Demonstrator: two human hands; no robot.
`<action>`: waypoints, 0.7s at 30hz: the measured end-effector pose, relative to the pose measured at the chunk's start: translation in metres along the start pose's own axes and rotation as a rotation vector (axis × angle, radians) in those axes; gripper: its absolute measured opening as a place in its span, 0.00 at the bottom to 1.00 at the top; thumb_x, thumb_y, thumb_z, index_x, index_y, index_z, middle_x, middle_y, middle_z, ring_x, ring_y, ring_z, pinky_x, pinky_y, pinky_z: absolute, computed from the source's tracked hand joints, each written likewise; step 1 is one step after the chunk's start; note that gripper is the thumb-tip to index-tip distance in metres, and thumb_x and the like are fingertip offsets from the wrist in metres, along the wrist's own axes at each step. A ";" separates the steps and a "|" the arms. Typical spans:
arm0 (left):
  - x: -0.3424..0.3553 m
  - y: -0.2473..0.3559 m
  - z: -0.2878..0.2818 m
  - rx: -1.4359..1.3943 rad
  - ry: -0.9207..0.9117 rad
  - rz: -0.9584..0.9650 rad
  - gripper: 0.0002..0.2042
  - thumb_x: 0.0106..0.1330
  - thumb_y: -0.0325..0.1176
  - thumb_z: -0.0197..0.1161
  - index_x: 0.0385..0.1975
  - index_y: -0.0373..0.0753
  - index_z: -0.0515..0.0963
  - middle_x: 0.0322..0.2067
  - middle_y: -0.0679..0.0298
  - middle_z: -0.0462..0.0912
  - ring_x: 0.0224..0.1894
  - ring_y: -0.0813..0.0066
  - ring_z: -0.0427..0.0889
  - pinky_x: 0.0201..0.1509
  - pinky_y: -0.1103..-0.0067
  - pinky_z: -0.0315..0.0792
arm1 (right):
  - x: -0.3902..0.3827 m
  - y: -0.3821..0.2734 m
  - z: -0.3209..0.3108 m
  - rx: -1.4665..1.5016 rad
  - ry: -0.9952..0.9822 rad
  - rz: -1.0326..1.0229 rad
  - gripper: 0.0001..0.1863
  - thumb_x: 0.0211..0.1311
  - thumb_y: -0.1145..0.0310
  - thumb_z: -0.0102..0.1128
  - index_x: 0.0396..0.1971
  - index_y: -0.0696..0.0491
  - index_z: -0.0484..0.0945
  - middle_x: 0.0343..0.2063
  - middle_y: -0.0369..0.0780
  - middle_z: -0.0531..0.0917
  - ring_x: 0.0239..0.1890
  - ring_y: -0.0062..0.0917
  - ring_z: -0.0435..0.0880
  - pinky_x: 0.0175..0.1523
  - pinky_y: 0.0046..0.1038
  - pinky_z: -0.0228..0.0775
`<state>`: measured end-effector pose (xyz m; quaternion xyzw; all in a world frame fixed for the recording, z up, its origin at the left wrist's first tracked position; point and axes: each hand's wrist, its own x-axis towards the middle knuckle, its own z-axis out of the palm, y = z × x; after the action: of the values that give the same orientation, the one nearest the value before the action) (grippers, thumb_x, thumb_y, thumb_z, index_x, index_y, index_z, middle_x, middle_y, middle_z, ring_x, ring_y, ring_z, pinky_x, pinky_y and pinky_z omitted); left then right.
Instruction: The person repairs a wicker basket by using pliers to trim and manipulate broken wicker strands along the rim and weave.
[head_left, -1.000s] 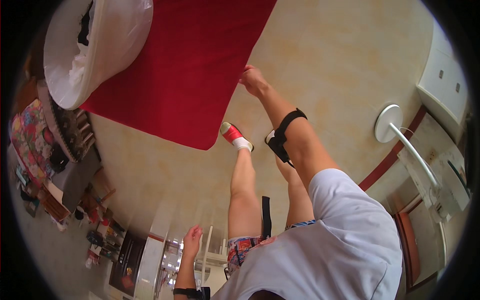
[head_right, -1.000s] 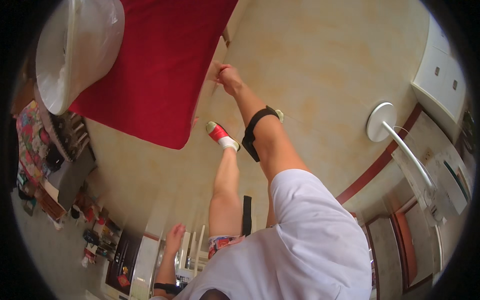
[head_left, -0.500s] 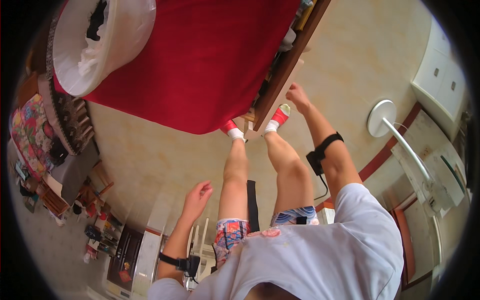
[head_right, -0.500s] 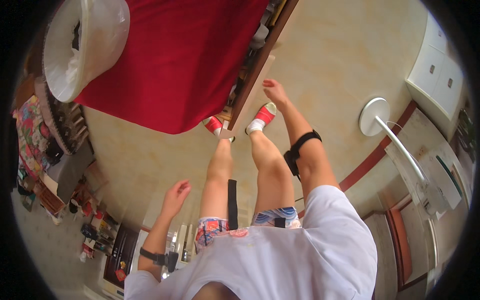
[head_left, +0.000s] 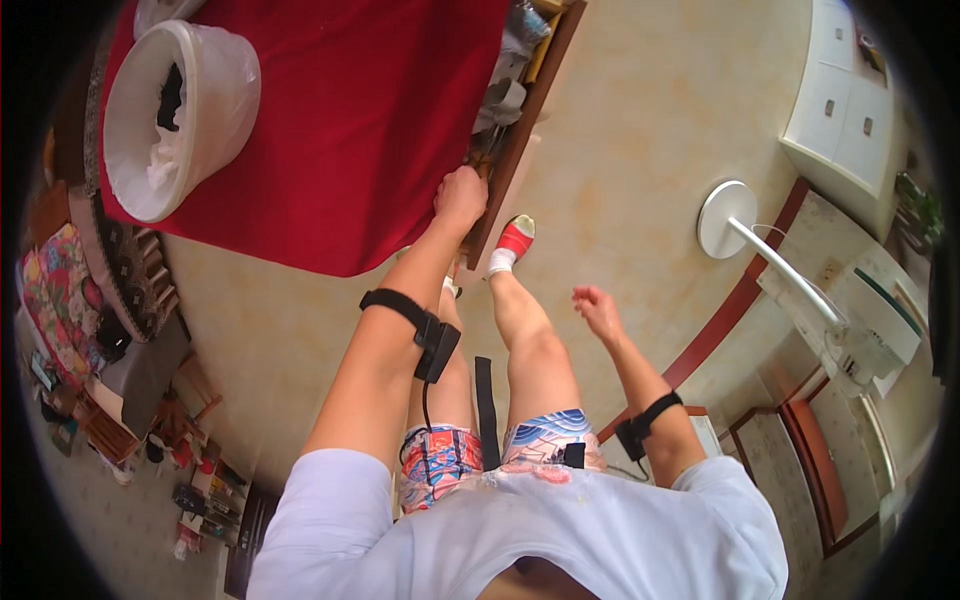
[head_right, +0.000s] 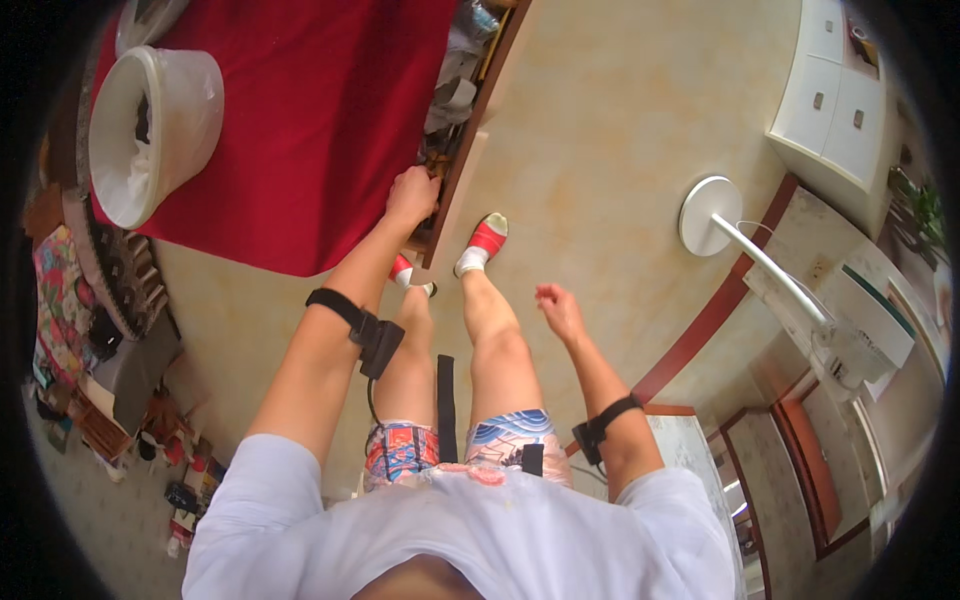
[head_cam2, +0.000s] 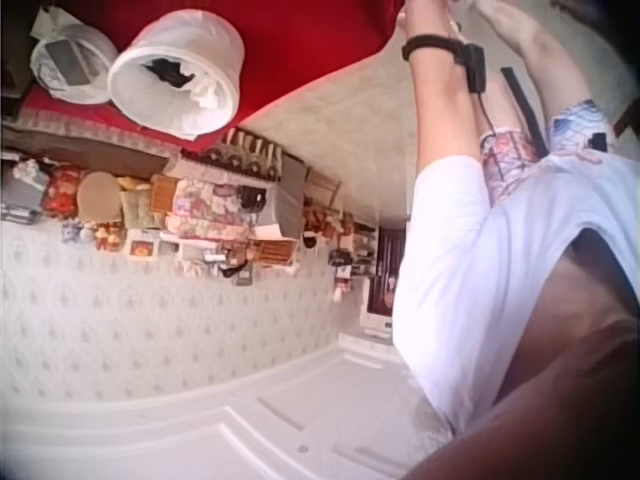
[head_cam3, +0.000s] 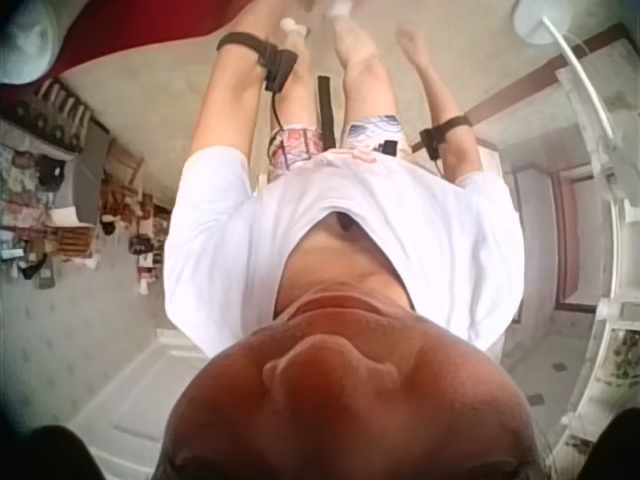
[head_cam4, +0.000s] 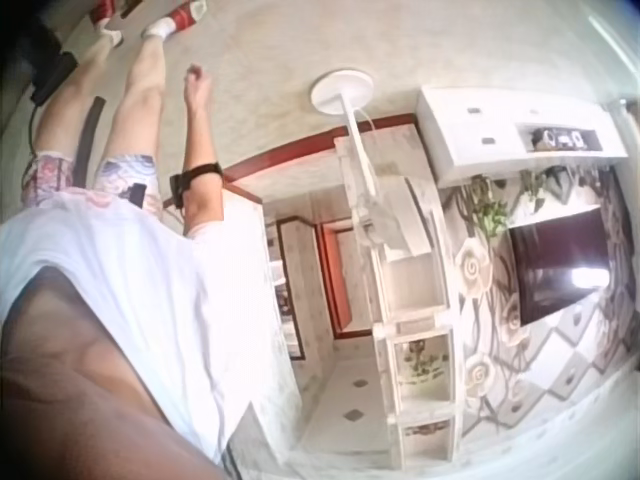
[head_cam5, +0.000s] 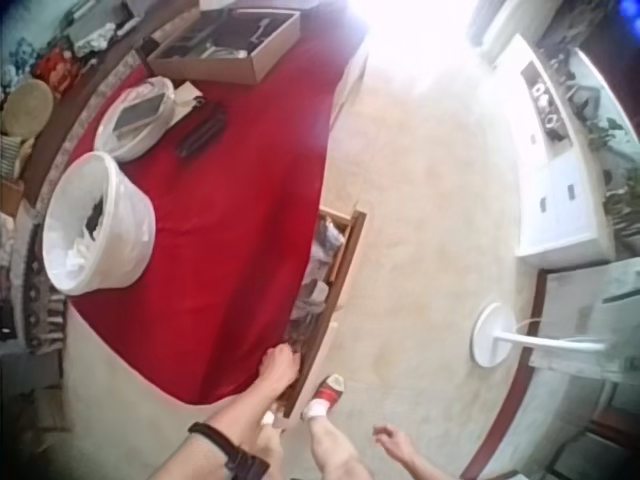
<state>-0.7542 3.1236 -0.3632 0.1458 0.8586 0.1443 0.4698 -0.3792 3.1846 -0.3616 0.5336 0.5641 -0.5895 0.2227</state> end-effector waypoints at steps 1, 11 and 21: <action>0.006 0.003 0.005 0.153 -0.007 -0.070 0.17 0.65 0.41 0.61 0.42 0.33 0.82 0.40 0.44 0.85 0.46 0.46 0.84 0.50 0.57 0.77 | -0.012 0.004 -0.002 0.005 0.001 0.041 0.17 0.61 0.75 0.52 0.49 0.62 0.79 0.38 0.42 0.86 0.38 0.24 0.84 0.44 0.26 0.77; -0.026 0.029 -0.019 0.150 -0.003 -0.147 0.15 0.61 0.35 0.62 0.42 0.32 0.83 0.47 0.43 0.83 0.52 0.48 0.82 0.54 0.59 0.77 | -0.067 0.004 -0.036 0.142 0.089 0.220 0.18 0.64 0.71 0.52 0.52 0.58 0.78 0.42 0.37 0.85 0.38 0.21 0.83 0.43 0.25 0.74; -0.241 -0.001 -0.155 -0.562 -0.679 0.070 0.08 0.64 0.39 0.66 0.32 0.41 0.80 0.19 0.75 0.74 0.18 0.89 0.67 0.19 0.86 0.59 | -0.143 -0.111 -0.017 0.002 -0.151 -0.170 0.22 0.59 0.69 0.59 0.56 0.55 0.77 0.45 0.41 0.84 0.45 0.26 0.83 0.49 0.28 0.75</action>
<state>-0.7618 3.0125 -0.0987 0.0807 0.5775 0.3318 0.7415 -0.4209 3.1805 -0.1847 0.4383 0.5884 -0.6451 0.2132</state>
